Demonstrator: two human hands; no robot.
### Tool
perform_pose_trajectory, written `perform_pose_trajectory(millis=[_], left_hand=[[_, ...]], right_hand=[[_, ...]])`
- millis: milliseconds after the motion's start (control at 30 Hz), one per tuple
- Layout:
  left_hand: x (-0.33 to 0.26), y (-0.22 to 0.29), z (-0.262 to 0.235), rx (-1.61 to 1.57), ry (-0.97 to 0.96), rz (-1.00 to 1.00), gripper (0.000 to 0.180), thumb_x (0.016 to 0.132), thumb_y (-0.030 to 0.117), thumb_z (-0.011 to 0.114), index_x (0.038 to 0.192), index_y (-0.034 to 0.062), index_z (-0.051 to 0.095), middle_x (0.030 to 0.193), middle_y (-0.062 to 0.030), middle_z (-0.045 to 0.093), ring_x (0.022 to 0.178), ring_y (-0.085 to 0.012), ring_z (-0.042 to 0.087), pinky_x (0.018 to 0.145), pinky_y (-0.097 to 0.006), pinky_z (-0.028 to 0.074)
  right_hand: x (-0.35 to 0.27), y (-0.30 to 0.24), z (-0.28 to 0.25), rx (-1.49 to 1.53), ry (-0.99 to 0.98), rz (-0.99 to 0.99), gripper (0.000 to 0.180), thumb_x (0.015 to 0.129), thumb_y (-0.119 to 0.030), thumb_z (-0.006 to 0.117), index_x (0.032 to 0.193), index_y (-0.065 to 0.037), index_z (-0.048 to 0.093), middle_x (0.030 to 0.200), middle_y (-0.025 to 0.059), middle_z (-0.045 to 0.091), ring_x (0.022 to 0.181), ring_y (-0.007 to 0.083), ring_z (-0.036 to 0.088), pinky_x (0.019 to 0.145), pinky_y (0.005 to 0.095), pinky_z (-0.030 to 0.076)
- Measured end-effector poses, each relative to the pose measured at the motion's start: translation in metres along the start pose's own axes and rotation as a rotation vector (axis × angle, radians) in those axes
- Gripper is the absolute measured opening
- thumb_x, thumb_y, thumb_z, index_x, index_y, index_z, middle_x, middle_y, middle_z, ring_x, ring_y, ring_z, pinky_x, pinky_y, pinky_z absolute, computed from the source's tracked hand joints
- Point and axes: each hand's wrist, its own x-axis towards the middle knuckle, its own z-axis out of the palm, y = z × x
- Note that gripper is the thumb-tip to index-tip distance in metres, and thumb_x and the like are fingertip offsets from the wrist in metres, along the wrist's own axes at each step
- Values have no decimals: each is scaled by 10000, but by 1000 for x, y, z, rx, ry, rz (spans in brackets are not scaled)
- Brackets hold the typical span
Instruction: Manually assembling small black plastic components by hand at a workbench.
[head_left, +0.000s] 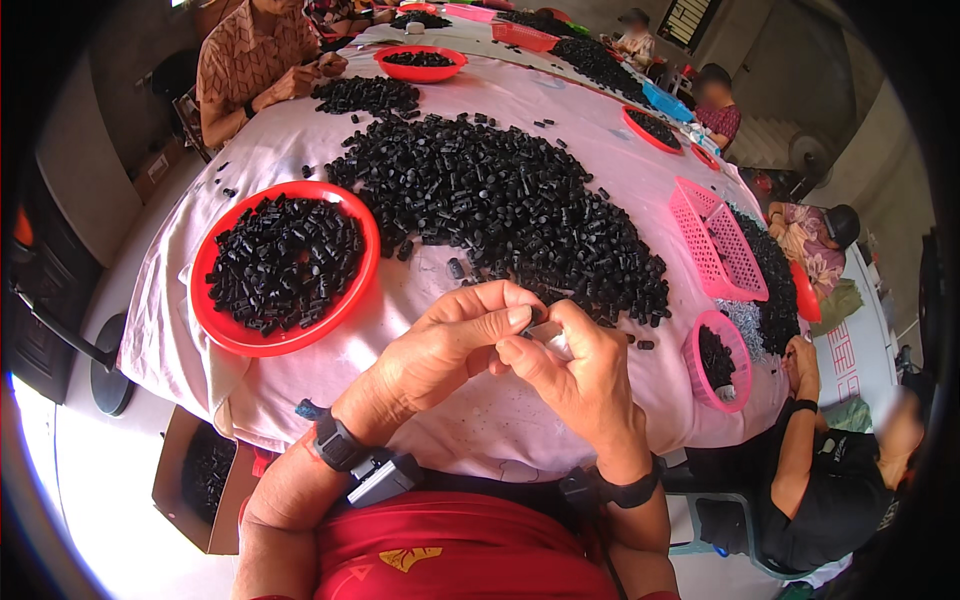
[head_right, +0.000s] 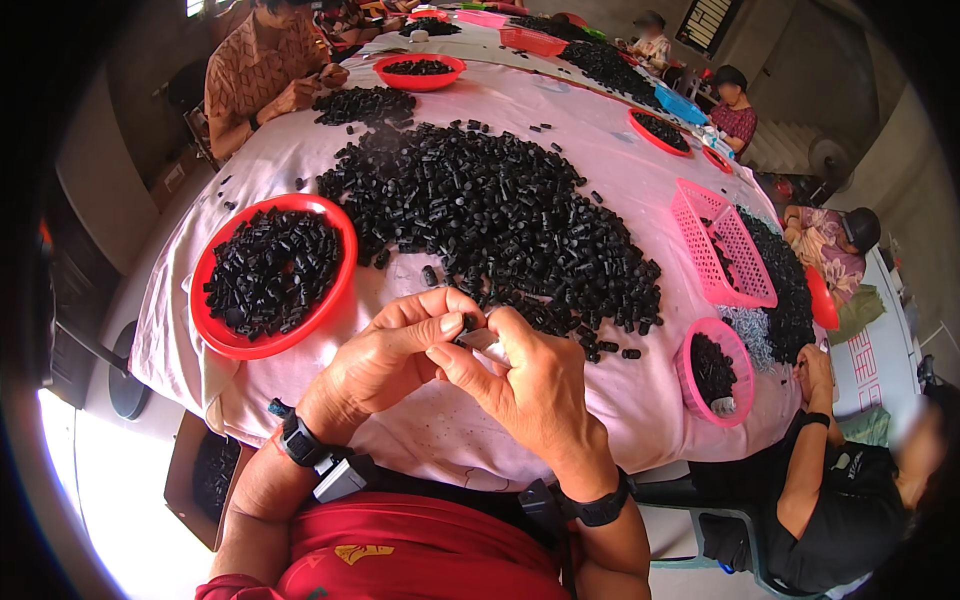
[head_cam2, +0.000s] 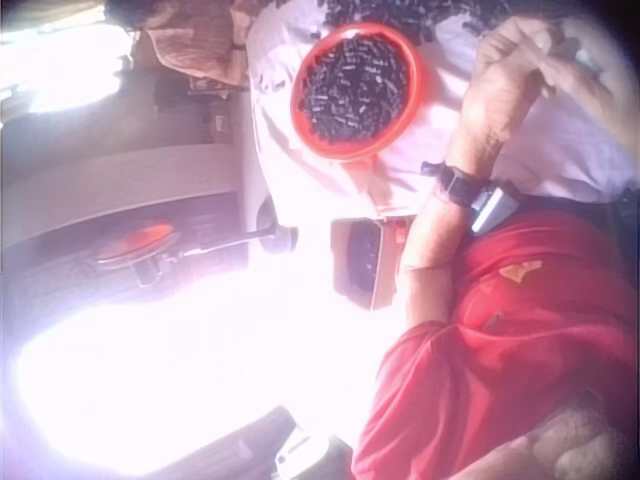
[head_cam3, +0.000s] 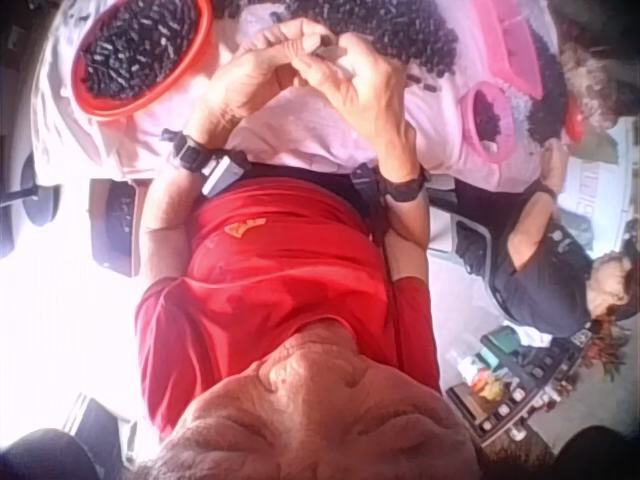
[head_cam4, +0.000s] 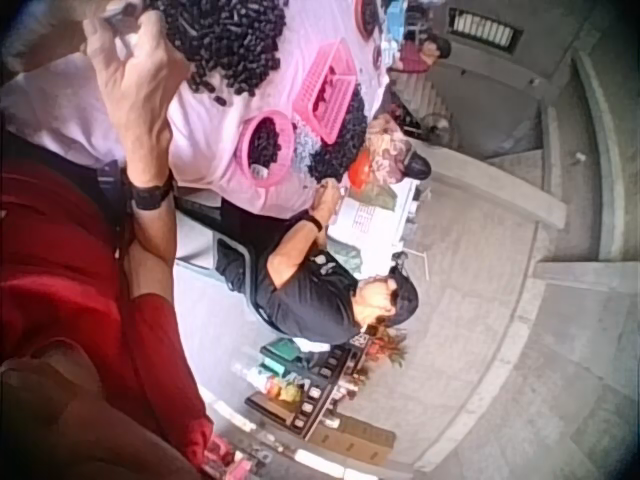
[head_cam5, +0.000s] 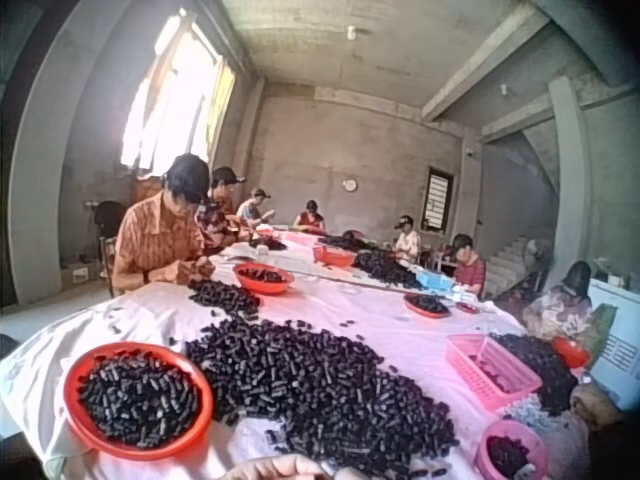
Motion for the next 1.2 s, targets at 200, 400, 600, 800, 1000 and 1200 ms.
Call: perform_pose_trajectory(millis=[200, 400, 600, 800, 1000, 1200], left_hand=[[5, -3, -5, -41, -8, 16, 228, 962, 205, 627, 1132, 55, 605, 1084, -58, 659, 979, -172, 646, 884, -326, 519], [4, -2, -2, -57, 11, 3, 211, 964, 196, 617, 1122, 56, 602, 1070, -62, 666, 977, -179, 656, 875, -331, 529], [5, -2, -3, -53, -2, 3, 211, 963, 203, 620, 1118, 62, 603, 1065, -57, 669, 969, -179, 664, 862, -323, 537], [4, -2, -2, -86, 10, 3, 211, 962, 207, 622, 1118, 67, 607, 1052, -48, 666, 952, -158, 656, 851, -311, 533], [4, -2, -3, -83, 1, -12, 214, 964, 215, 619, 1122, 71, 608, 1053, -45, 666, 944, -146, 653, 841, -300, 528], [4, -1, -3, -89, 18, -18, 213, 966, 210, 612, 1130, 74, 603, 1058, -49, 668, 941, -148, 655, 836, -297, 526]], right_hand=[[3, 6, 2, 8, -15, 33, 372, 858, -349, 758, 807, -29, 575, 683, 165, 661, 607, 299, 696, 480, 357, 498], [3, 6, 2, 42, -19, 41, 372, 860, -350, 756, 805, -30, 573, 681, 166, 662, 622, 306, 701, 481, 361, 499], [3, 7, 2, 44, -26, 59, 370, 860, -346, 755, 809, -28, 574, 697, 172, 669, 645, 311, 709, 487, 361, 504], [3, 6, 2, 46, -21, 57, 373, 862, -346, 753, 801, -27, 569, 689, 172, 665, 631, 311, 704, 485, 361, 502], [2, 9, 4, 45, -8, 53, 378, 862, -351, 753, 790, -30, 567, 652, 173, 641, 599, 311, 690, 471, 362, 487], [2, 12, 5, 20, -10, 65, 388, 861, -364, 752, 782, -33, 564, 631, 173, 624, 579, 313, 679, 462, 369, 476]])
